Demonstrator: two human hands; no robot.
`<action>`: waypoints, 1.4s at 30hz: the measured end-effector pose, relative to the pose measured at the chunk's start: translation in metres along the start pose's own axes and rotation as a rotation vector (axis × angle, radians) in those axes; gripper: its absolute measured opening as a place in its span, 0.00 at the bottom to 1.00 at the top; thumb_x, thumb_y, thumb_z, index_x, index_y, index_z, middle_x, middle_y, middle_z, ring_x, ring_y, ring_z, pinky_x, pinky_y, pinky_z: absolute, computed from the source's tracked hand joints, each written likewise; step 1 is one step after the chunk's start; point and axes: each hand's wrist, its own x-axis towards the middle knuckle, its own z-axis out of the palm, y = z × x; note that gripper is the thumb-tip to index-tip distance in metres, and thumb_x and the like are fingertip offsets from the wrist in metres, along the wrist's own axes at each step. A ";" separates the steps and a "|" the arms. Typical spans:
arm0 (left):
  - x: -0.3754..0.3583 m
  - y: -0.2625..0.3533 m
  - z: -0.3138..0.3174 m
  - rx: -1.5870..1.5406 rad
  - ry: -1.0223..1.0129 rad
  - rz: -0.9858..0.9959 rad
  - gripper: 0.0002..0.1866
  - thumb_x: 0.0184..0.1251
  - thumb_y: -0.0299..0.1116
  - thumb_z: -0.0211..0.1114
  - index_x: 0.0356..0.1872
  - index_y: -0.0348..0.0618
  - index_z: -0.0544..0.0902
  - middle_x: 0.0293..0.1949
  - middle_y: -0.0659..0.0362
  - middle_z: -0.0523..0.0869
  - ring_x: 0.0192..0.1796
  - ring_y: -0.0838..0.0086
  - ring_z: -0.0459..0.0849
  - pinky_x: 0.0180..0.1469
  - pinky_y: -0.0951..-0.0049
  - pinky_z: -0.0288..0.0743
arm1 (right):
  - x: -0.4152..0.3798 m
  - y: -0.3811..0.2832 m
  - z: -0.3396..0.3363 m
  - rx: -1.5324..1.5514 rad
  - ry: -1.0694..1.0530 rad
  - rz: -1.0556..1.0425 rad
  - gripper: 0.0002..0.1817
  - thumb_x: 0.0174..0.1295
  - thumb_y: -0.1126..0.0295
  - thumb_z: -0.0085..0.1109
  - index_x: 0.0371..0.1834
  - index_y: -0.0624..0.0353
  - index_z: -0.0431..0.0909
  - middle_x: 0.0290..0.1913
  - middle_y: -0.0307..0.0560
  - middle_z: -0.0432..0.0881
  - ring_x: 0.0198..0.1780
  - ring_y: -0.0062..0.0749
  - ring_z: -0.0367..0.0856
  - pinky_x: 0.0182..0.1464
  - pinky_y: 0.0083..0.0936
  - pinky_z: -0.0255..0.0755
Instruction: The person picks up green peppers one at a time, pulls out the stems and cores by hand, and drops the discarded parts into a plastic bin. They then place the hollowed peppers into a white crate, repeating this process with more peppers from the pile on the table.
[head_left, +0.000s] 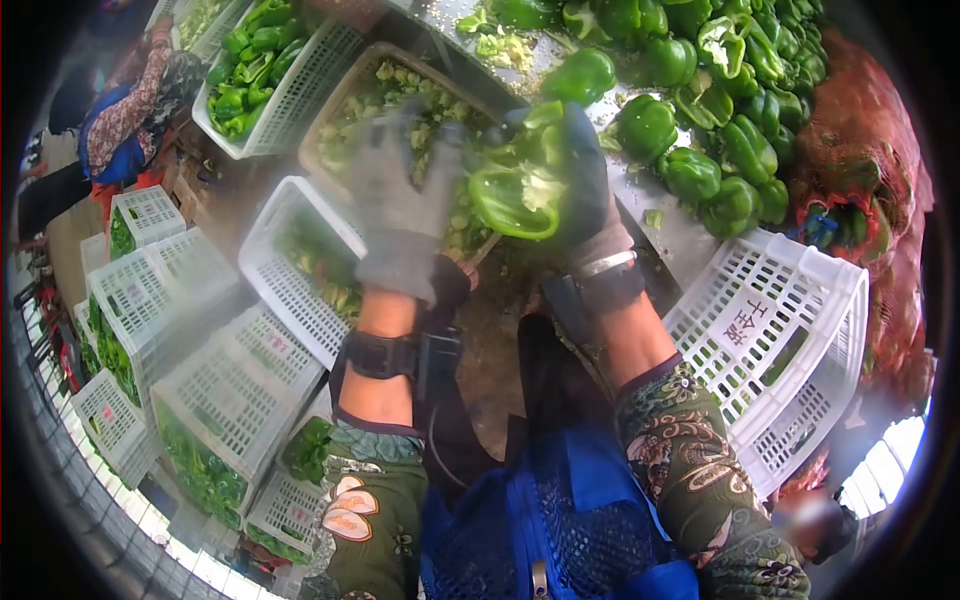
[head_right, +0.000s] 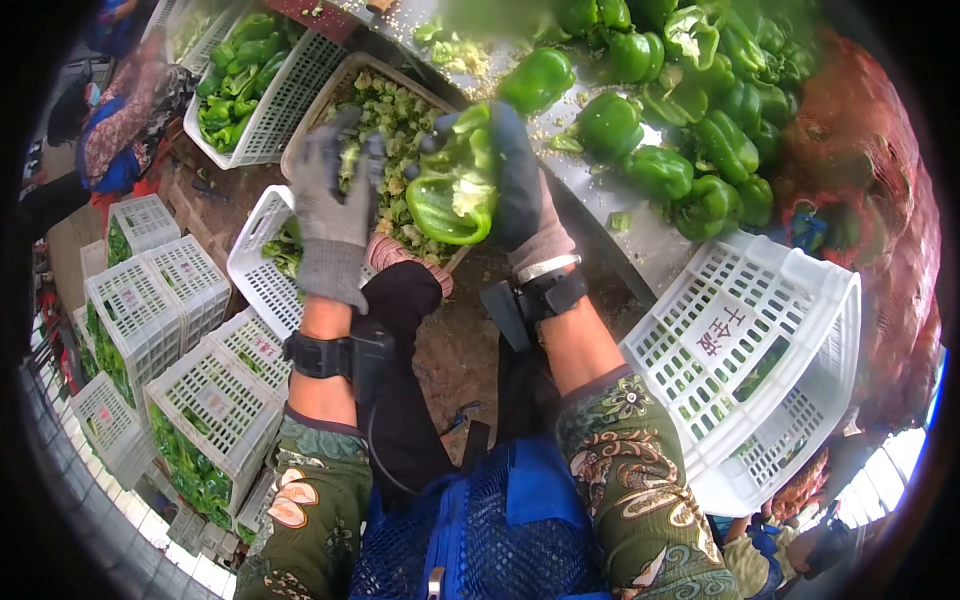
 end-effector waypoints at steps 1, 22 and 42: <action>-0.004 0.016 0.003 0.057 -0.146 0.148 0.27 0.62 0.46 0.65 0.59 0.43 0.76 0.56 0.48 0.74 0.57 0.52 0.75 0.60 0.56 0.72 | 0.000 0.002 -0.001 -0.144 0.065 -0.081 0.29 0.70 0.42 0.44 0.50 0.61 0.73 0.47 0.50 0.80 0.43 0.34 0.79 0.52 0.32 0.75; -0.026 0.045 0.021 -0.200 -0.540 -0.065 0.26 0.63 0.35 0.65 0.60 0.34 0.72 0.46 0.45 0.84 0.49 0.57 0.85 0.51 0.61 0.78 | -0.015 0.027 -0.023 -0.843 -0.284 -0.800 0.31 0.64 0.72 0.60 0.69 0.61 0.58 0.59 0.52 0.74 0.59 0.38 0.76 0.60 0.31 0.73; 0.022 -0.045 -0.013 0.020 0.212 -0.178 0.18 0.65 0.38 0.64 0.52 0.40 0.77 0.51 0.53 0.80 0.52 0.69 0.81 0.55 0.71 0.77 | 0.020 0.044 -0.008 -0.882 0.055 -0.546 0.17 0.69 0.69 0.50 0.58 0.63 0.69 0.51 0.48 0.79 0.52 0.35 0.80 0.53 0.31 0.76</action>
